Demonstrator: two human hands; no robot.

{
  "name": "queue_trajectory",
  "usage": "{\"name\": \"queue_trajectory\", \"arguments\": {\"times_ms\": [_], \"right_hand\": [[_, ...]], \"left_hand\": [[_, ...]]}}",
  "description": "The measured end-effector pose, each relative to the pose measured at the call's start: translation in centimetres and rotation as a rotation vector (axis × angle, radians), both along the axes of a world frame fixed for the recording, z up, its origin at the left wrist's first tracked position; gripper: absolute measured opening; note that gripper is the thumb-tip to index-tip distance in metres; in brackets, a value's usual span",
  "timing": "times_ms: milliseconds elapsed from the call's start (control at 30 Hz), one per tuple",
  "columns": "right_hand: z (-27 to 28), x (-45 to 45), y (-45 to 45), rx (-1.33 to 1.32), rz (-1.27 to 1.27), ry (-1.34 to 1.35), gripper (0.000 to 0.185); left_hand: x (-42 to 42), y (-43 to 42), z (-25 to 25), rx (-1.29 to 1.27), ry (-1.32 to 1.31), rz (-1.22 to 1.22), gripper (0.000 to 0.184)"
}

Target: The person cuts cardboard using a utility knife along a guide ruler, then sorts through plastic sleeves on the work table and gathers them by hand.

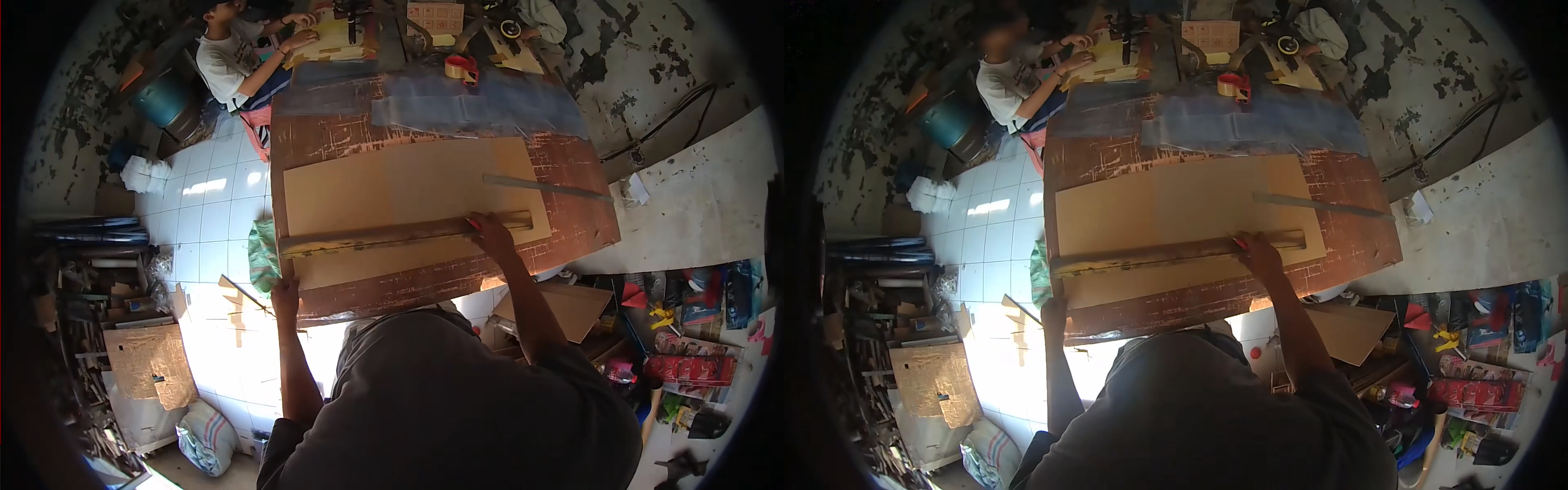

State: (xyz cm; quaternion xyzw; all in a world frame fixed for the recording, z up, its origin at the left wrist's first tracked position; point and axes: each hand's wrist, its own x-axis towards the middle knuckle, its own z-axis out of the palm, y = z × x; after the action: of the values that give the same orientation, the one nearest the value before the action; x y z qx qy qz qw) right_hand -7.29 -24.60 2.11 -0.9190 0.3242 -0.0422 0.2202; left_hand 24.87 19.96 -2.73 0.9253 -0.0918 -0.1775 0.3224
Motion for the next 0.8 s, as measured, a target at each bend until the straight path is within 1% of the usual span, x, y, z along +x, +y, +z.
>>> {"name": "queue_trajectory", "arguments": {"times_ms": [33, 67, 167, 200, 267, 333, 400, 433, 467, 500, 533, 567, 600, 633, 667, 700, 733, 767, 800], "right_hand": [[0.1, 0.1, -0.2, 0.021, 0.018, 0.014, 0.062], [0.4, 0.2, -0.5, 0.007, 0.039, 0.039, 0.060], [0.6, 0.6, -1.1, 0.001, 0.094, 0.087, 0.058], [0.6, 1.0, -1.5, -0.006, 0.108, 0.113, 0.058], [0.7, 1.8, -2.3, 0.018, 0.136, 0.105, 0.058], [1.1, 1.9, -2.9, 0.046, 0.146, 0.113, 0.059], [1.4, 2.3, -3.5, 0.068, 0.172, 0.113, 0.059], [1.4, 2.3, -3.9, 0.075, 0.160, 0.118, 0.059], [1.5, 2.6, -4.4, 0.084, 0.209, 0.171, 0.060], [1.6, 3.0, -4.8, 0.089, 0.258, 0.217, 0.062], [1.7, 3.3, -4.7, 0.084, 0.250, 0.206, 0.062], [1.7, 3.3, -4.2, 0.035, 0.240, 0.232, 0.062], [1.7, 3.4, -3.9, -0.012, 0.230, 0.258, 0.062], [1.7, 3.4, -3.8, -0.015, 0.223, 0.248, 0.062], [1.7, 3.1, -3.6, 0.047, 0.173, 0.230, 0.063], [1.5, 2.5, -3.8, 0.109, 0.129, 0.215, 0.064], [1.2, 1.9, -4.1, 0.109, 0.134, 0.216, 0.064], [0.8, 1.2, -4.5, 0.092, 0.129, 0.106, 0.060], [0.6, 0.6, -4.9, 0.079, 0.128, -0.004, 0.057]], "left_hand": [[-0.6, 0.3, -1.0, -0.158, -0.029, 0.038, 0.034], [-1.2, 0.8, -1.9, -0.138, -0.020, 0.057, 0.034], [-4.1, -1.3, 0.5, -0.238, -0.076, 0.181, 0.036], [-4.5, -1.2, -1.3, -0.163, -0.167, 0.191, 0.042], [-7.2, -3.7, 0.5, -0.048, -0.287, 0.349, 0.047], [-8.8, -5.5, 1.5, -0.037, -0.345, 0.337, 0.047], [-10.3, -7.9, 2.5, -0.292, -0.306, 0.244, 0.041], [-11.0, -9.2, 2.7, -0.307, -0.197, 0.239, 0.037], [-11.7, -10.1, 2.2, -0.304, -0.194, 0.228, 0.037], [-12.2, -10.9, 1.1, -0.372, -0.090, 0.218, 0.036], [-12.6, -12.2, 1.3, -0.443, 0.007, 0.206, 0.036], [-13.3, -13.4, 1.6, -0.512, 0.133, 0.254, 0.038], [-13.9, -14.7, 2.5, -0.476, 0.148, 0.239, 0.041], [-13.8, -15.1, 1.0, -0.459, 0.096, 0.205, 0.043], [-13.9, -15.5, -0.7, -0.439, 0.050, 0.177, 0.044], [-14.2, -16.4, -0.4, -0.440, 0.049, 0.179, 0.044], [-14.4, -17.5, -0.3, -0.501, 0.117, 0.228, 0.044], [-14.6, -18.5, -0.2, -0.561, 0.184, 0.279, 0.043], [-14.7, -19.4, 0.1, -0.558, 0.180, 0.289, 0.043]]}}
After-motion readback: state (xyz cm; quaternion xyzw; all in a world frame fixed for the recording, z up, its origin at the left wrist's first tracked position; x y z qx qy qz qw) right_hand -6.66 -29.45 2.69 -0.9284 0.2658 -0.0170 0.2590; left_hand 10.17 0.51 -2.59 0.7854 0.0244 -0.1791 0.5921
